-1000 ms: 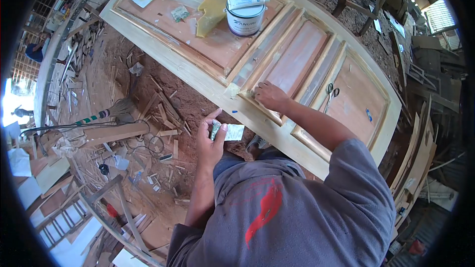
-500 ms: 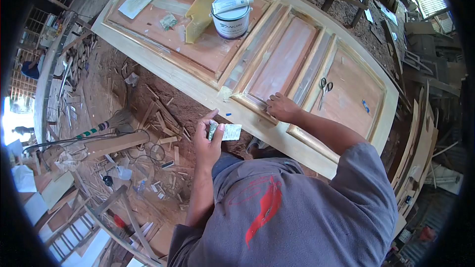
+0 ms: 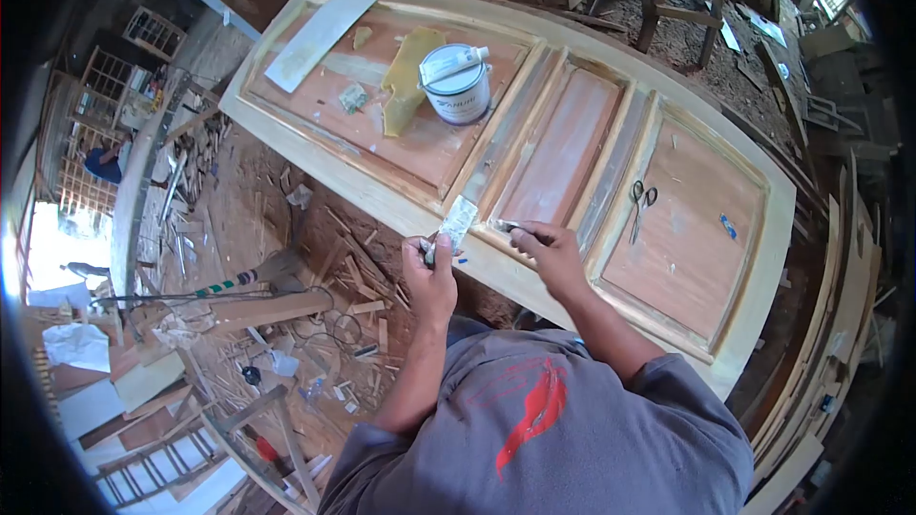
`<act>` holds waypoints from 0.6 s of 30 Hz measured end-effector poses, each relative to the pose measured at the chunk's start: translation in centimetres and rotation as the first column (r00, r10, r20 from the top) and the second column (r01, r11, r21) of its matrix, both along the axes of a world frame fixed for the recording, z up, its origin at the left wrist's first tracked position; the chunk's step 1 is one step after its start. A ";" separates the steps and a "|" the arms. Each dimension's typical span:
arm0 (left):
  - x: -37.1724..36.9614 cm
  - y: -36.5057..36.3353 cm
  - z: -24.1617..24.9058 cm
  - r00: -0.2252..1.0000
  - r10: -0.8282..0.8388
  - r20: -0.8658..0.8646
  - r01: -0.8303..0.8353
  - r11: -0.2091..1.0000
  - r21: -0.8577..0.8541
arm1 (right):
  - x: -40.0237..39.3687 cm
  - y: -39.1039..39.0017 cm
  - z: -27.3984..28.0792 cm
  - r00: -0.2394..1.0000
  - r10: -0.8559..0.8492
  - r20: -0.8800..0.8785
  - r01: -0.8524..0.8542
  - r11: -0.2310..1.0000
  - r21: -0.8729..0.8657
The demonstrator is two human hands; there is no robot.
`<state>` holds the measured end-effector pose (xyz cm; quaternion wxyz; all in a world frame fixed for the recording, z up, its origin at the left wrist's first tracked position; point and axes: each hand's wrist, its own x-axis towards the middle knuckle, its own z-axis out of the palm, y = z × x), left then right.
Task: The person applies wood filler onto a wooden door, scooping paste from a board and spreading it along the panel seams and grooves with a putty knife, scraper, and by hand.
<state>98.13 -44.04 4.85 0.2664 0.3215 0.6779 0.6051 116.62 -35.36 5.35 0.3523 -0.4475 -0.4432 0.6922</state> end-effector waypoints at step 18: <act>-6.3 2.3 -2.7 0.998 0.064 -0.018 -0.063 0.997 0.049 | -1.0 6.5 -2.1 0.978 -0.087 -0.188 0.074 0.994 -0.075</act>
